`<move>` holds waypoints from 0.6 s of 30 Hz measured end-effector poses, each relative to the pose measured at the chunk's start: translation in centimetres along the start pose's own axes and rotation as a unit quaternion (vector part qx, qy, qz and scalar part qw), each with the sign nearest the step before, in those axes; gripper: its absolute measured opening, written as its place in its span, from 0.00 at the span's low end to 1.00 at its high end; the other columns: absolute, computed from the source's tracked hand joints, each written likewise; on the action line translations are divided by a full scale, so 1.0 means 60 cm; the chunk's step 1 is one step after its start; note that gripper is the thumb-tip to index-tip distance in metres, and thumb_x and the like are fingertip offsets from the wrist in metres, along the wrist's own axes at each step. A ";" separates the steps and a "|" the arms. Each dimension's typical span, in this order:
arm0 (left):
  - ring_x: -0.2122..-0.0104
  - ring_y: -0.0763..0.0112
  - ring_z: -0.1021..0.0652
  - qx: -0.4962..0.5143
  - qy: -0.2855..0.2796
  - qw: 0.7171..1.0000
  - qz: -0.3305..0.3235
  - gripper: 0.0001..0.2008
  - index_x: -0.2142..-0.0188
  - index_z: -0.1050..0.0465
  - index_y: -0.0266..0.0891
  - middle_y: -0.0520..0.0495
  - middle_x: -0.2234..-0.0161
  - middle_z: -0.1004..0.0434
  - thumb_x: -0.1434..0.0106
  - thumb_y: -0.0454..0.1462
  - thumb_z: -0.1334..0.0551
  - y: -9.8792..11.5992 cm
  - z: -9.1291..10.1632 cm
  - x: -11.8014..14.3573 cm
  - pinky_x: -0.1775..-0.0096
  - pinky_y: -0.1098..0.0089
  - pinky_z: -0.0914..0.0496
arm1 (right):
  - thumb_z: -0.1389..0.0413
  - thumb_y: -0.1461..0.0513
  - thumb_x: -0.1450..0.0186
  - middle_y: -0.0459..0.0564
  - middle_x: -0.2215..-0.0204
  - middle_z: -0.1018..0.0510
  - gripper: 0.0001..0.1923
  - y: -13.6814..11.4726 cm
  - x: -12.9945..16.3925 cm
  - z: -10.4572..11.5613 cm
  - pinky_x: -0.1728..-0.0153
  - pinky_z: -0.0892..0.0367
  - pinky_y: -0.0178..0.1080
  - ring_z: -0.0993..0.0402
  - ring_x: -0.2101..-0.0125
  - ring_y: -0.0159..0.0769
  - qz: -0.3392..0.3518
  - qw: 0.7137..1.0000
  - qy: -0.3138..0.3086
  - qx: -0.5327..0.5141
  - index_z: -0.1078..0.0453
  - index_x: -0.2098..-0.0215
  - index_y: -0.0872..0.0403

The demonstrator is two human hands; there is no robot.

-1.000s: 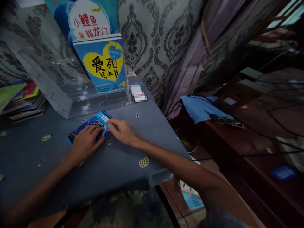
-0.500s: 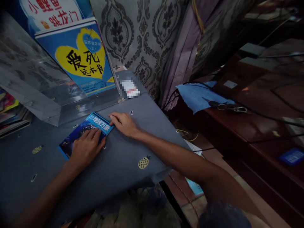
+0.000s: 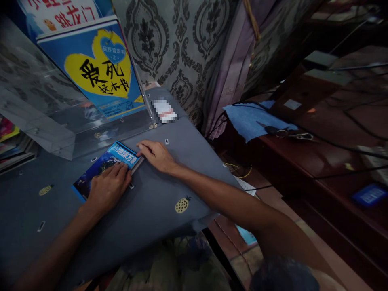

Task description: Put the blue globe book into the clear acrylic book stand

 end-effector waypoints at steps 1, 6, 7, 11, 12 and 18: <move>0.56 0.53 0.17 -0.006 0.001 1.000 -0.003 0.16 0.59 0.21 0.33 0.36 0.57 0.17 0.27 0.36 0.48 0.001 0.000 0.000 0.63 0.63 0.23 | 0.53 0.58 0.26 0.49 0.66 0.15 0.17 -0.001 0.000 0.000 0.59 0.33 0.37 0.22 0.65 0.35 0.002 1.000 -0.003 0.003 0.24 0.53 0.56; 0.55 0.50 0.18 -0.002 -0.018 1.000 0.000 0.16 0.58 0.22 0.32 0.34 0.57 0.17 0.27 0.36 0.48 0.004 -0.003 0.001 0.62 0.60 0.24 | 0.53 0.60 0.26 0.48 0.67 0.17 0.16 -0.009 0.003 -0.002 0.61 0.36 0.35 0.24 0.67 0.33 0.028 0.997 -0.028 0.063 0.25 0.63 0.56; 0.55 0.51 0.18 0.000 -0.022 1.000 0.002 0.16 0.58 0.22 0.32 0.34 0.57 0.17 0.27 0.37 0.48 0.005 -0.003 0.001 0.62 0.60 0.24 | 0.52 0.60 0.26 0.48 0.68 0.17 0.16 -0.011 0.004 -0.004 0.62 0.37 0.35 0.25 0.67 0.33 0.036 0.995 -0.033 0.090 0.25 0.66 0.56; 0.57 0.55 0.18 0.009 -0.027 1.000 0.010 0.16 0.59 0.21 0.34 0.36 0.59 0.18 0.27 0.38 0.47 0.003 0.003 -0.001 0.63 0.64 0.25 | 0.50 0.61 0.27 0.48 0.72 0.22 0.15 -0.013 0.009 -0.011 0.65 0.41 0.35 0.29 0.69 0.33 0.062 0.978 -0.048 0.195 0.25 0.67 0.56; 0.59 0.56 0.18 0.018 -0.028 0.999 0.012 0.16 0.60 0.21 0.35 0.37 0.59 0.17 0.27 0.39 0.47 -0.001 0.005 -0.002 0.64 0.64 0.25 | 0.50 0.61 0.27 0.48 0.73 0.22 0.14 -0.013 0.011 -0.013 0.66 0.42 0.35 0.30 0.70 0.33 0.065 0.974 -0.048 0.212 0.24 0.66 0.56; 0.54 0.52 0.21 0.023 -0.038 0.997 0.057 0.12 0.56 0.22 0.40 0.41 0.54 0.19 0.29 0.40 0.43 -0.073 0.009 0.001 0.62 0.61 0.26 | 0.49 0.62 0.28 0.48 0.71 0.22 0.12 -0.019 0.022 -0.020 0.66 0.42 0.35 0.30 0.70 0.33 0.085 0.952 -0.064 0.285 0.23 0.61 0.55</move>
Point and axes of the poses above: each hand's wrist, its own x-axis away from the middle knuckle, its own z-axis out of the back of the hand, y = z × x, the point moved 5 cm from there along -x, towards the middle knuckle
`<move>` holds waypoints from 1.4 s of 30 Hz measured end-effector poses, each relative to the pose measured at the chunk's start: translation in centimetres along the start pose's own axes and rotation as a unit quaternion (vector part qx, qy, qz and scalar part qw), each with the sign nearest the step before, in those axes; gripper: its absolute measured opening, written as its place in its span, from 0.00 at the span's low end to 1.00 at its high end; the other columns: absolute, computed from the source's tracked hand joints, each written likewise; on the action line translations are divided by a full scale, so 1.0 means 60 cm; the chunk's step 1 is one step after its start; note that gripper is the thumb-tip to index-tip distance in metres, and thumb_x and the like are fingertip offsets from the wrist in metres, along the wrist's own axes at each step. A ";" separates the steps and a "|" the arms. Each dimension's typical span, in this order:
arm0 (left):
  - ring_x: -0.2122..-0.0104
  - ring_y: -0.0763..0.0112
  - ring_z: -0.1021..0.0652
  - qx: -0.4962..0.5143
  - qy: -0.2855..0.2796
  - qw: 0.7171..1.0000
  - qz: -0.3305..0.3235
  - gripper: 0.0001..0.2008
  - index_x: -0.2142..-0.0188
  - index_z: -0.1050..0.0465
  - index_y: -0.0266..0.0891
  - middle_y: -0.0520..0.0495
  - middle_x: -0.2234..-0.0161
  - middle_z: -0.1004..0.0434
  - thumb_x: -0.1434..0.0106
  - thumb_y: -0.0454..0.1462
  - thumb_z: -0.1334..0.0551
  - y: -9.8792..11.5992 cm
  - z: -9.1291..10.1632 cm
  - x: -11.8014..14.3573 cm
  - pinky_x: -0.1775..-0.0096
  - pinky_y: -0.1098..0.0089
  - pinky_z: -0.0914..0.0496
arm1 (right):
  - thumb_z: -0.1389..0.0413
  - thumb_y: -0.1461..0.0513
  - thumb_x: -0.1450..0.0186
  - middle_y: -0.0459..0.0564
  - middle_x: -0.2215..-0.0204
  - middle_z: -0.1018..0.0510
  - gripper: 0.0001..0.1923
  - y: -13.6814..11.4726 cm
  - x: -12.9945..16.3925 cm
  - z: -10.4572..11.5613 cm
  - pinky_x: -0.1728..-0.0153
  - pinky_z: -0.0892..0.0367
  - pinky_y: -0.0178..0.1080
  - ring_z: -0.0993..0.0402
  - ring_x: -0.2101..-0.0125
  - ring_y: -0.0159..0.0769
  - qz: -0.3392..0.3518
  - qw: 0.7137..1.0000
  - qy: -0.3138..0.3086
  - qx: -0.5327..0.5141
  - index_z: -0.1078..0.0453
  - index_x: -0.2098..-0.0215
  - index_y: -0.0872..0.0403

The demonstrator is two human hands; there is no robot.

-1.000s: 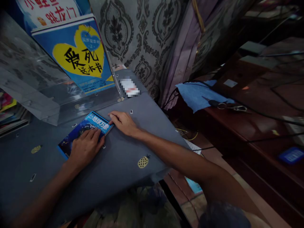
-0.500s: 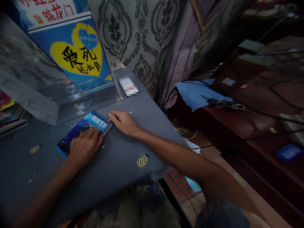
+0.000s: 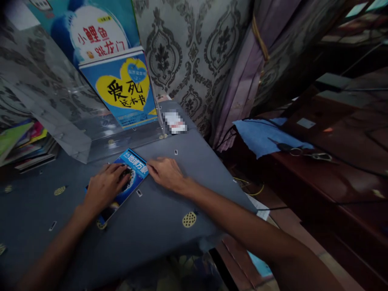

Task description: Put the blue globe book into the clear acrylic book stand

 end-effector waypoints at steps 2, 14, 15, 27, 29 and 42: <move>0.53 0.52 0.21 -0.010 -0.015 0.999 0.037 0.13 0.51 0.24 0.40 0.40 0.51 0.21 0.29 0.41 0.43 -0.032 -0.003 0.003 0.62 0.61 0.26 | 0.49 0.62 0.27 0.50 0.70 0.22 0.12 -0.005 0.003 0.000 0.65 0.41 0.36 0.29 0.70 0.34 0.005 1.000 -0.012 0.023 0.23 0.60 0.55; 0.63 0.54 0.18 -0.081 -0.106 0.984 0.119 0.19 0.54 0.24 0.37 0.39 0.57 0.22 0.26 0.46 0.49 -0.047 0.003 0.013 0.71 0.66 0.30 | 0.50 0.63 0.25 0.57 0.60 0.19 0.13 -0.007 -0.027 -0.006 0.53 0.31 0.43 0.24 0.57 0.42 0.031 0.998 -0.056 0.030 0.26 0.50 0.57; 0.64 0.54 0.18 -0.082 -0.112 0.982 0.125 0.20 0.54 0.24 0.36 0.38 0.57 0.23 0.26 0.46 0.49 -0.045 0.003 0.012 0.71 0.65 0.30 | 0.50 0.62 0.26 0.57 0.59 0.19 0.13 -0.002 -0.038 -0.009 0.53 0.31 0.44 0.24 0.56 0.43 0.035 0.997 -0.057 0.028 0.27 0.49 0.57; 0.60 0.56 0.20 0.000 -0.072 0.987 0.146 0.17 0.53 0.25 0.35 0.37 0.55 0.25 0.27 0.42 0.48 -0.052 -0.026 0.004 0.59 0.62 0.28 | 0.47 0.63 0.27 0.61 0.40 0.26 0.16 0.026 -0.119 -0.059 0.40 0.38 0.50 0.30 0.41 0.46 0.082 0.994 -0.045 0.052 0.29 0.43 0.59; 0.60 0.55 0.21 -0.004 -0.070 0.987 0.144 0.17 0.53 0.25 0.35 0.37 0.56 0.25 0.26 0.42 0.48 -0.051 -0.024 0.004 0.60 0.61 0.28 | 0.49 0.63 0.27 0.60 0.39 0.27 0.17 0.022 -0.113 -0.060 0.39 0.40 0.49 0.32 0.40 0.45 0.070 0.994 -0.040 0.068 0.30 0.42 0.58; 0.55 0.54 0.25 0.043 0.043 0.990 -0.128 0.18 0.47 0.27 0.35 0.40 0.55 0.23 0.29 0.45 0.41 0.082 0.006 0.070 0.55 0.56 0.29 | 0.52 0.63 0.25 0.55 0.37 0.29 0.18 0.013 -0.106 -0.062 0.39 0.44 0.52 0.35 0.38 0.46 0.040 0.991 -0.043 0.121 0.31 0.40 0.56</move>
Point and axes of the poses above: each hand's wrist, its own x-axis away from the middle knuckle, its own z-axis out of the back of the hand, y = z × x, the point moved 5 cm from there along -x, towards the middle knuckle
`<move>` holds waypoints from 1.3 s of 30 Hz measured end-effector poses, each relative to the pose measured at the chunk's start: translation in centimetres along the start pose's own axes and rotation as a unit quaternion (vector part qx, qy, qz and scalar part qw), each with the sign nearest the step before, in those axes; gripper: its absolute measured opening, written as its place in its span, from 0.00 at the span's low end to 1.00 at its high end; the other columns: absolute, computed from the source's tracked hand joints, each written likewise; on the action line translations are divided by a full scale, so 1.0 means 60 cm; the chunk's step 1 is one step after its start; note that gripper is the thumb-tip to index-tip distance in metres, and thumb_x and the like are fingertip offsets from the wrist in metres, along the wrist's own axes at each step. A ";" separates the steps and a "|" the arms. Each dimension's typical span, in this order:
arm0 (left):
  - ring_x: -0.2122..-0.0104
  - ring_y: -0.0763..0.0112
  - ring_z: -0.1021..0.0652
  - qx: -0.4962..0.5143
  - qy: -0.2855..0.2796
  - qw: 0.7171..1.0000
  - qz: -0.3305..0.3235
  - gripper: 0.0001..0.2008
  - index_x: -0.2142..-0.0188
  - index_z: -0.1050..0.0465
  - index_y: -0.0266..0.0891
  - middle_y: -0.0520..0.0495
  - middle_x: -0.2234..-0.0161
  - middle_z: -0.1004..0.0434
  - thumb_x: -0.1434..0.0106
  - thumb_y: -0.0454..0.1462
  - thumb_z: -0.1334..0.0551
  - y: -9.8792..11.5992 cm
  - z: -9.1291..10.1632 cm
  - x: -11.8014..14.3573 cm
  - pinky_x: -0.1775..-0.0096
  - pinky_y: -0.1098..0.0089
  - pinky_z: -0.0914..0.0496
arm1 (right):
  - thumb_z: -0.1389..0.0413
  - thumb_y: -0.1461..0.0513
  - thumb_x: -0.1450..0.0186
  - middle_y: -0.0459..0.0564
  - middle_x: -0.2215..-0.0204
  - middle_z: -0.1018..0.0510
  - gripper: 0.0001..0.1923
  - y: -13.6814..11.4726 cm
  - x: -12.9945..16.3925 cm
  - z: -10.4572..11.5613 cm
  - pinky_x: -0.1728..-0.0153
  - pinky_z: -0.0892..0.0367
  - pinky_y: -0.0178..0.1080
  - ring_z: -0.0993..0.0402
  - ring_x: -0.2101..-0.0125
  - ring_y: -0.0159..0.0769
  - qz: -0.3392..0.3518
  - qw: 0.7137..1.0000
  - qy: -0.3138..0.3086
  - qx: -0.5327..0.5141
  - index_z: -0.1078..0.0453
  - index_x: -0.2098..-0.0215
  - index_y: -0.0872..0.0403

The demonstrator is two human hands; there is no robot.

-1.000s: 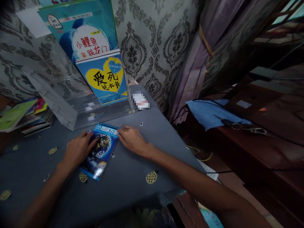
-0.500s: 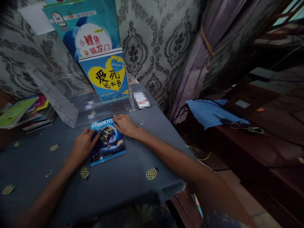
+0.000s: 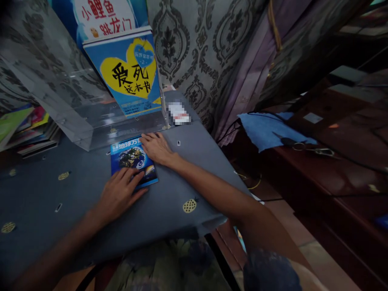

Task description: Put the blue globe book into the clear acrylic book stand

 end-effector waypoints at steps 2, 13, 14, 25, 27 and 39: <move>0.54 0.54 0.25 -0.010 0.016 1.000 -0.001 0.17 0.47 0.27 0.35 0.39 0.54 0.22 0.28 0.43 0.42 0.008 -0.003 0.002 0.55 0.56 0.29 | 0.52 0.63 0.25 0.55 0.37 0.29 0.18 0.000 0.001 0.002 0.38 0.44 0.52 0.35 0.38 0.46 -0.002 1.000 0.002 -0.003 0.31 0.40 0.56; 0.62 0.61 0.23 -0.042 0.094 0.993 -0.053 0.12 0.55 0.23 0.32 0.43 0.64 0.19 0.27 0.35 0.46 0.017 0.016 -0.007 0.64 0.63 0.27 | 0.50 0.59 0.26 0.55 0.36 0.31 0.21 0.001 0.063 0.011 0.35 0.45 0.54 0.39 0.34 0.45 0.005 0.994 -0.012 -0.105 0.32 0.37 0.54; 0.62 0.61 0.23 -0.040 0.096 0.993 -0.052 0.12 0.56 0.23 0.33 0.43 0.64 0.19 0.27 0.35 0.45 0.017 0.016 -0.007 0.64 0.63 0.27 | 0.51 0.58 0.26 0.55 0.35 0.31 0.22 0.002 0.069 0.012 0.35 0.45 0.55 0.40 0.33 0.45 0.006 0.993 -0.019 -0.113 0.32 0.37 0.54; 0.56 0.60 0.23 0.081 0.072 0.994 0.010 0.11 0.53 0.25 0.39 0.43 0.56 0.21 0.28 0.36 0.45 -0.024 -0.010 0.002 0.56 0.58 0.27 | 0.53 0.51 0.26 0.64 0.31 0.42 0.31 -0.049 0.127 0.013 0.32 0.51 0.59 0.51 0.29 0.49 0.003 0.996 -0.050 -0.069 0.41 0.31 0.61; 0.53 0.58 0.24 0.097 0.073 0.992 0.046 0.14 0.48 0.27 0.39 0.40 0.52 0.22 0.28 0.35 0.47 -0.046 -0.022 0.002 0.52 0.55 0.27 | 0.53 0.52 0.26 0.65 0.31 0.43 0.32 -0.063 0.133 0.011 0.31 0.52 0.61 0.53 0.29 0.51 0.005 0.998 -0.049 -0.040 0.42 0.31 0.63; 0.37 0.49 0.33 0.075 0.074 0.976 0.192 0.23 0.40 0.33 0.32 0.31 0.39 0.32 0.28 0.44 0.46 -0.174 -0.090 -0.017 0.38 0.48 0.37 | 0.54 0.52 0.26 0.67 0.30 0.46 0.34 -0.064 0.032 -0.009 0.32 0.53 0.63 0.54 0.28 0.51 -0.011 0.995 -0.094 -0.017 0.46 0.30 0.65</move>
Point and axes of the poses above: each hand's wrist, its own x-axis away from the middle knuckle, its own z-axis out of the back of the hand, y = z × x, the point moved 5 cm from there along -x, towards the middle knuckle
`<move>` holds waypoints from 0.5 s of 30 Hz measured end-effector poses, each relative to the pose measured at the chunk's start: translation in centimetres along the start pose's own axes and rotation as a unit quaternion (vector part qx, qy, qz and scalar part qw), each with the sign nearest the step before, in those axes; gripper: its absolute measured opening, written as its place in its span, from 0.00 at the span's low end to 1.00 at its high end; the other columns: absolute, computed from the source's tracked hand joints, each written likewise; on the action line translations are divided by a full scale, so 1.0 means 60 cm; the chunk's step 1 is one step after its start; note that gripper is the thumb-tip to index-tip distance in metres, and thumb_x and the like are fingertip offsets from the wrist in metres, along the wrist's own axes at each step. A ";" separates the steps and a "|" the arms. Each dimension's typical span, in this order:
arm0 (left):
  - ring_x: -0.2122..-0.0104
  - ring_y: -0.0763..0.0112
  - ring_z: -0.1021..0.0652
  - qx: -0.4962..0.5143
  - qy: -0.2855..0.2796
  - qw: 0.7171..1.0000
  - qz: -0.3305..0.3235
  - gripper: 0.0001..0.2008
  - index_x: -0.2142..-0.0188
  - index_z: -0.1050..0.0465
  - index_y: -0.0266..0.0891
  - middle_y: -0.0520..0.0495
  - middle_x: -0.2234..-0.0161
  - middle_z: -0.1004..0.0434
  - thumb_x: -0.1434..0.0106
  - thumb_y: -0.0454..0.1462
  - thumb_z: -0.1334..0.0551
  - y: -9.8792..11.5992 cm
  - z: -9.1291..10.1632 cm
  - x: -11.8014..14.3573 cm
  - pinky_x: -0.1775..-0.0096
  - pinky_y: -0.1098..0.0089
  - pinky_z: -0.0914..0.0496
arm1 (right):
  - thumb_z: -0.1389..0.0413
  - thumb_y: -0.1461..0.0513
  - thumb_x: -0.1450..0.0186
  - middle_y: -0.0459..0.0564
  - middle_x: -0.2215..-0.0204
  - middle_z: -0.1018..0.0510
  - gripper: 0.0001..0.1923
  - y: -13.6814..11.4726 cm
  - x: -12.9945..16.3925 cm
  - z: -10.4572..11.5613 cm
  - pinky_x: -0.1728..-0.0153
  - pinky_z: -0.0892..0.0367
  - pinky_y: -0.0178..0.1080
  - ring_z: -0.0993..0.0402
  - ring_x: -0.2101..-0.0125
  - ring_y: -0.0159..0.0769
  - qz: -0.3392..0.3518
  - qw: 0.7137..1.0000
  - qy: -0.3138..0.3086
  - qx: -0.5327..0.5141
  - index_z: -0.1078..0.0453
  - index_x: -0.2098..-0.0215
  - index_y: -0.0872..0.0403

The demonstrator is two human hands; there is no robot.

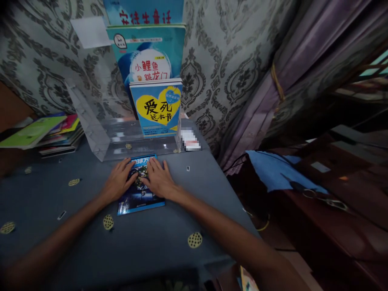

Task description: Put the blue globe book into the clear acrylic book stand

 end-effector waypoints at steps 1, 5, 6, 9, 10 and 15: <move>0.36 0.49 0.33 -0.003 0.000 1.000 0.003 0.23 0.40 0.34 0.31 0.31 0.38 0.32 0.28 0.44 0.46 -0.002 -0.001 -0.001 0.38 0.48 0.37 | 0.54 0.52 0.26 0.67 0.29 0.47 0.34 0.004 -0.009 0.001 0.32 0.53 0.62 0.53 0.28 0.51 -0.011 1.000 0.004 0.001 0.46 0.30 0.65; 0.34 0.47 0.36 -0.006 -0.007 1.000 0.016 0.24 0.39 0.34 0.31 0.31 0.37 0.33 0.28 0.44 0.46 -0.002 -0.001 0.000 0.37 0.47 0.38 | 0.54 0.51 0.26 0.67 0.30 0.45 0.34 0.015 -0.028 -0.001 0.32 0.53 0.61 0.53 0.29 0.50 -0.041 0.999 0.024 0.009 0.45 0.30 0.66; 0.34 0.47 0.36 -0.006 -0.009 1.000 0.019 0.24 0.39 0.34 0.32 0.31 0.37 0.33 0.28 0.44 0.46 -0.001 -0.001 0.001 0.37 0.47 0.38 | 0.54 0.51 0.26 0.67 0.30 0.45 0.34 0.016 -0.029 -0.002 0.32 0.53 0.61 0.52 0.29 0.50 -0.042 0.999 0.029 0.010 0.45 0.30 0.65; 0.34 0.46 0.37 -0.014 -0.016 0.999 0.028 0.24 0.39 0.33 0.32 0.32 0.36 0.33 0.28 0.44 0.46 0.002 -0.001 0.003 0.37 0.47 0.38 | 0.54 0.51 0.26 0.66 0.30 0.44 0.34 0.018 -0.029 -0.006 0.32 0.54 0.60 0.52 0.29 0.49 -0.041 0.998 0.036 0.014 0.45 0.30 0.65; 0.34 0.45 0.37 -0.018 -0.017 0.999 0.033 0.24 0.39 0.33 0.32 0.32 0.36 0.33 0.28 0.44 0.46 0.002 -0.001 0.004 0.38 0.46 0.38 | 0.55 0.52 0.26 0.66 0.30 0.44 0.33 0.019 -0.028 -0.007 0.32 0.55 0.59 0.52 0.29 0.49 -0.043 0.998 0.034 0.015 0.45 0.30 0.65; 0.34 0.46 0.37 -0.020 -0.014 0.998 0.050 0.24 0.38 0.35 0.36 0.34 0.35 0.34 0.29 0.45 0.46 0.002 -0.001 0.007 0.38 0.45 0.38 | 0.56 0.52 0.26 0.67 0.30 0.45 0.33 0.020 -0.020 -0.013 0.32 0.54 0.60 0.53 0.28 0.50 -0.048 0.998 0.036 0.014 0.45 0.30 0.65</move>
Point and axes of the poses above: each hand's wrist, its own x-axis away from the middle knuckle, its own z-axis out of the back of the hand, y = z × x, the point moved 5 cm from there along -x, towards the middle knuckle
